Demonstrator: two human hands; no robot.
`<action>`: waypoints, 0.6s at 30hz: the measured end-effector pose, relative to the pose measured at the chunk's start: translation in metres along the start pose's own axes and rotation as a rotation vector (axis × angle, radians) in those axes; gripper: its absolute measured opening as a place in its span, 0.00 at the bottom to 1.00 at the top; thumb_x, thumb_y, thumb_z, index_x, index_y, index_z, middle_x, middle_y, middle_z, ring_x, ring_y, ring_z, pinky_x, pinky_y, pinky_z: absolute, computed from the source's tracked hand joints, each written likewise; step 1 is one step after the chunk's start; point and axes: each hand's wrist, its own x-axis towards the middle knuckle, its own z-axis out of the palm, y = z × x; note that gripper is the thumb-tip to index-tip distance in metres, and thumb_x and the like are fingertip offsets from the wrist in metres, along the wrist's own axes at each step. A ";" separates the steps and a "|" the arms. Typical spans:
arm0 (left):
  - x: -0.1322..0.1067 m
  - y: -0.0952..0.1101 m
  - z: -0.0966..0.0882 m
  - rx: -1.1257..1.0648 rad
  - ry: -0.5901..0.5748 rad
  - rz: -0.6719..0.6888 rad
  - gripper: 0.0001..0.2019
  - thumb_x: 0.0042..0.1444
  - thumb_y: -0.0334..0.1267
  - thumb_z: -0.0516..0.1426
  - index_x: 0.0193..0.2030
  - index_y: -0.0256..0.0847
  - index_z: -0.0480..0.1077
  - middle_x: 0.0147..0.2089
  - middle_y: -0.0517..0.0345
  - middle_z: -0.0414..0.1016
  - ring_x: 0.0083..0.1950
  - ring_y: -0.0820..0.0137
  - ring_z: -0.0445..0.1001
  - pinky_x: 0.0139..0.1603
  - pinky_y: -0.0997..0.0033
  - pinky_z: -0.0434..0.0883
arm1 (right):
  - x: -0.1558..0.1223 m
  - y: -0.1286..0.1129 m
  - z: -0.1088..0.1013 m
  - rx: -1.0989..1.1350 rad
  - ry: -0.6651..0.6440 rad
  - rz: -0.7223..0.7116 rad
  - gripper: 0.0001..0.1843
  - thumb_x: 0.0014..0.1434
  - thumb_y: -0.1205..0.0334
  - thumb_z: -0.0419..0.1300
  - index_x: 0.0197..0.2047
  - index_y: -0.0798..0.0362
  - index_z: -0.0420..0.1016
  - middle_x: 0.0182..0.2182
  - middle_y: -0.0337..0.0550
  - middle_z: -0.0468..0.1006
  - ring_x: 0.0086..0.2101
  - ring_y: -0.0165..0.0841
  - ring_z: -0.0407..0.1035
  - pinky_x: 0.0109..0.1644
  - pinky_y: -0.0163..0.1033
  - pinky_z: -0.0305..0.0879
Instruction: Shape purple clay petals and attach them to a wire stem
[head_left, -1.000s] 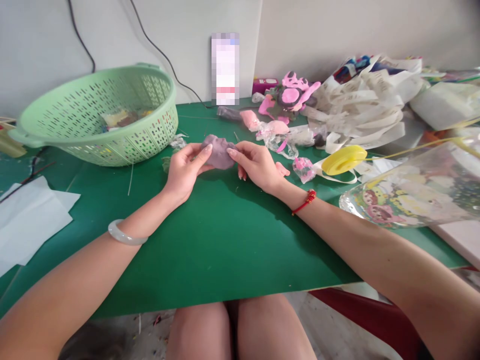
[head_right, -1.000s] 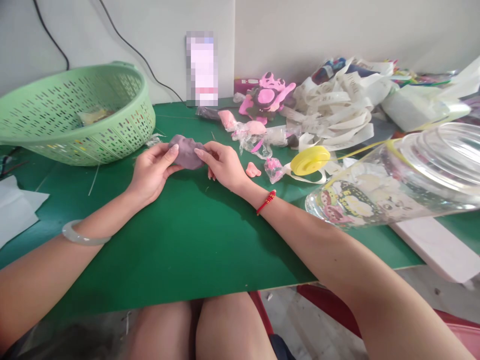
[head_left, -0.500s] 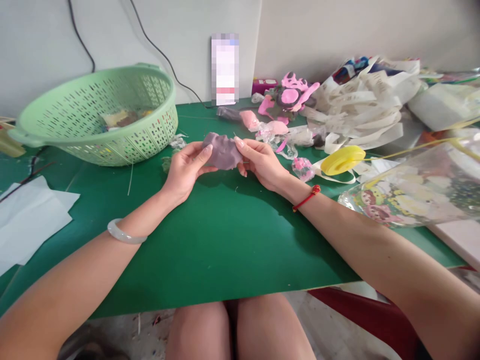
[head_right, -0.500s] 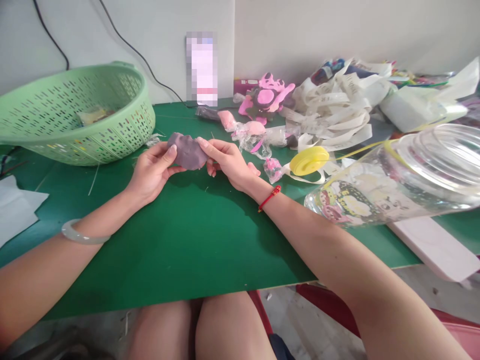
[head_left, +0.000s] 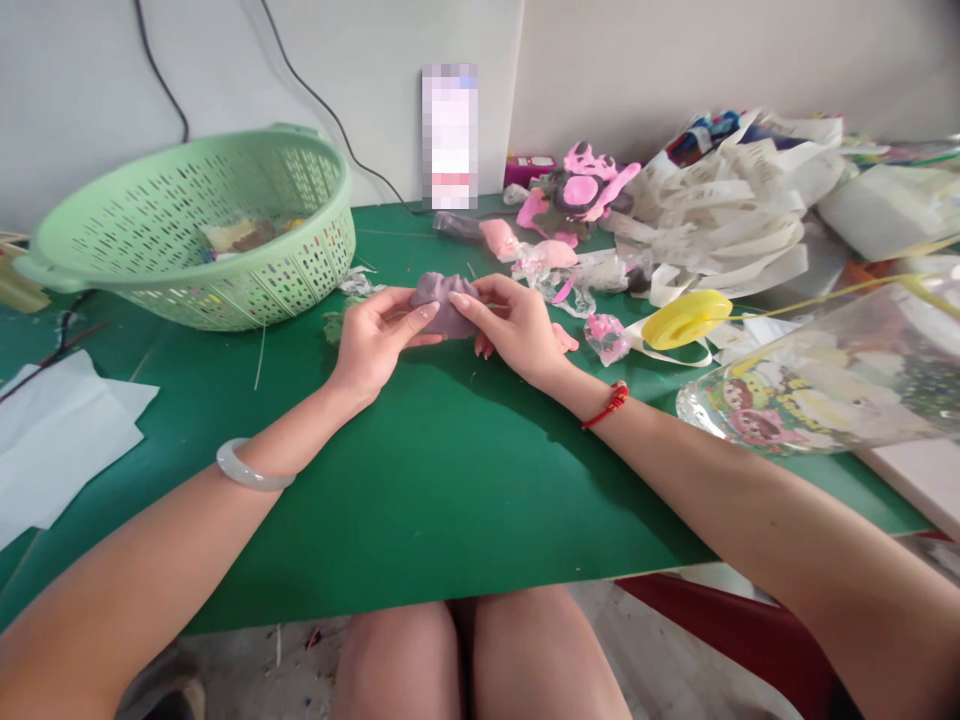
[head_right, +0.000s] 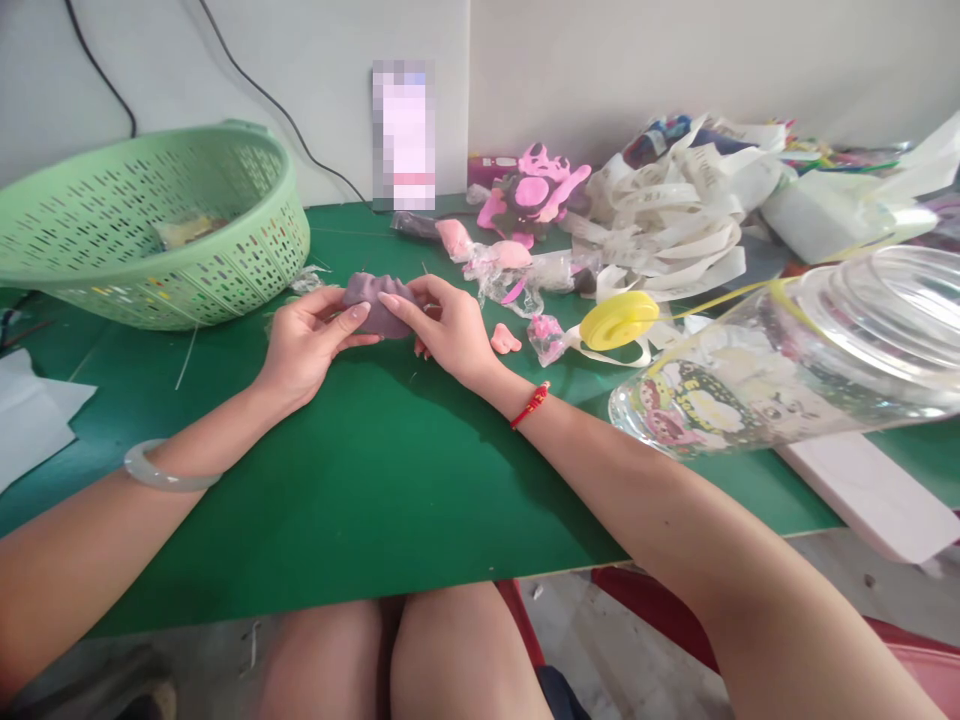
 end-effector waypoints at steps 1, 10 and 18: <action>0.000 0.000 0.000 0.006 -0.004 -0.006 0.25 0.42 0.55 0.75 0.40 0.38 0.80 0.41 0.53 0.83 0.42 0.64 0.83 0.40 0.65 0.85 | 0.001 0.001 -0.001 0.020 -0.018 0.013 0.30 0.54 0.29 0.66 0.34 0.49 0.70 0.24 0.36 0.74 0.19 0.27 0.66 0.20 0.35 0.60; 0.001 -0.003 -0.002 0.043 0.003 0.040 0.28 0.46 0.60 0.71 0.43 0.38 0.81 0.41 0.52 0.85 0.46 0.61 0.84 0.44 0.65 0.82 | 0.005 0.003 -0.002 0.061 -0.071 0.042 0.33 0.51 0.28 0.67 0.30 0.53 0.72 0.18 0.33 0.71 0.16 0.25 0.65 0.18 0.32 0.58; 0.005 -0.012 -0.008 0.116 0.043 0.146 0.26 0.51 0.61 0.68 0.45 0.40 0.79 0.46 0.52 0.84 0.49 0.62 0.84 0.46 0.65 0.82 | 0.001 0.002 0.000 0.029 0.001 -0.006 0.31 0.49 0.32 0.71 0.36 0.52 0.73 0.28 0.36 0.76 0.20 0.24 0.68 0.20 0.31 0.61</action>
